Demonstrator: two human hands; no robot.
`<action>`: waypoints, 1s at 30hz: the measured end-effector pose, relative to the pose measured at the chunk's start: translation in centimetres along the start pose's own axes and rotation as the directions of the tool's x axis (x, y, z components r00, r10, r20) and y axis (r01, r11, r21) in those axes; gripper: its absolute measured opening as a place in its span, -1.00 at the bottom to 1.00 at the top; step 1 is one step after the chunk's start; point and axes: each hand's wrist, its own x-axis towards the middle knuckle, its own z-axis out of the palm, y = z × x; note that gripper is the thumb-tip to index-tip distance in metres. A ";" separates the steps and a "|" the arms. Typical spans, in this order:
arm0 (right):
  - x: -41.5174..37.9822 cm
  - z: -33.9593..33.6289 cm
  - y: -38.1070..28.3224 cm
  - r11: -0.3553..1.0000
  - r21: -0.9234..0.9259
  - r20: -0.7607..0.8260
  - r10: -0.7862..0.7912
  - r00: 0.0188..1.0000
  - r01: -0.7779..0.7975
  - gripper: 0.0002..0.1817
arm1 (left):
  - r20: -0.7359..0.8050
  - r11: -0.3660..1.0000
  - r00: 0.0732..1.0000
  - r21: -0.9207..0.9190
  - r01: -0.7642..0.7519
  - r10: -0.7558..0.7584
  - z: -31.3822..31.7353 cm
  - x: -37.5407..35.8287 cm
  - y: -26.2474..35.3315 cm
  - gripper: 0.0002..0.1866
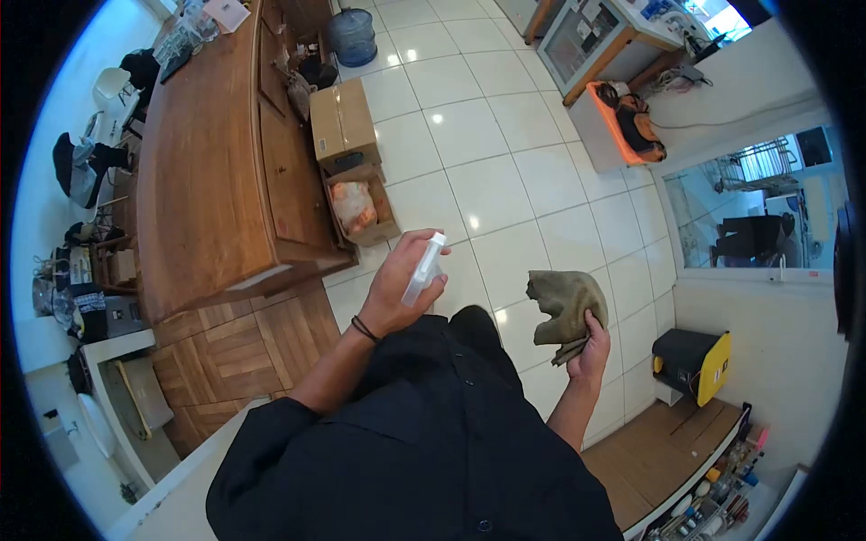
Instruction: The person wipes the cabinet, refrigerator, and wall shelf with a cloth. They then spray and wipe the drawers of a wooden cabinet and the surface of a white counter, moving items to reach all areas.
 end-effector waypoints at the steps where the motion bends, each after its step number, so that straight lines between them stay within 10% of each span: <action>1: 1.9 1.1 0.1 0.999 0.004 0.016 0.042 0.999 -0.042 -0.61 | 0.006 0.999 0.999 0.026 -0.035 0.035 -0.7 1.8 0.2 -0.61; 4: 6.5 5.0 0.4 0.982 -0.146 -0.046 0.113 0.993 -0.119 -0.63 | -0.005 0.995 0.995 -0.008 -0.097 0.097 -1.5 5.4 -2.4 -0.52; 8: 15.9 10.6 1.9 0.953 -0.105 0.117 0.297 0.948 -0.286 -0.65 | -0.074 0.851 0.941 -0.454 0.264 -0.332 -1.6 9.3 -4.6 -0.50; 10: 18.9 16.9 -1.5 0.958 -0.089 0.152 0.283 0.947 -0.272 -0.69 | -0.101 0.866 0.922 -0.395 0.307 -0.373 -2.1 12.1 -7.9 -0.50; 15: 31.8 30.3 -7.4 0.943 -0.265 0.369 0.293 0.882 -0.202 -0.65 | -0.345 0.839 0.850 -0.512 0.185 -0.398 -2.3 23.0 -10.2 -0.65; 24: 35.6 54.2 -12.1 0.765 -0.574 0.730 0.640 0.240 -0.294 -0.63 | -0.715 0.920 0.610 -0.388 0.059 -0.341 -6.6 32.8 -3.8 -0.70; 30: 33.7 63.7 -4.3 0.697 -0.659 0.698 0.707 0.117 -0.283 -0.64 | -0.806 0.903 0.405 -0.386 0.191 -0.430 -10.4 32.8 -8.1 -0.67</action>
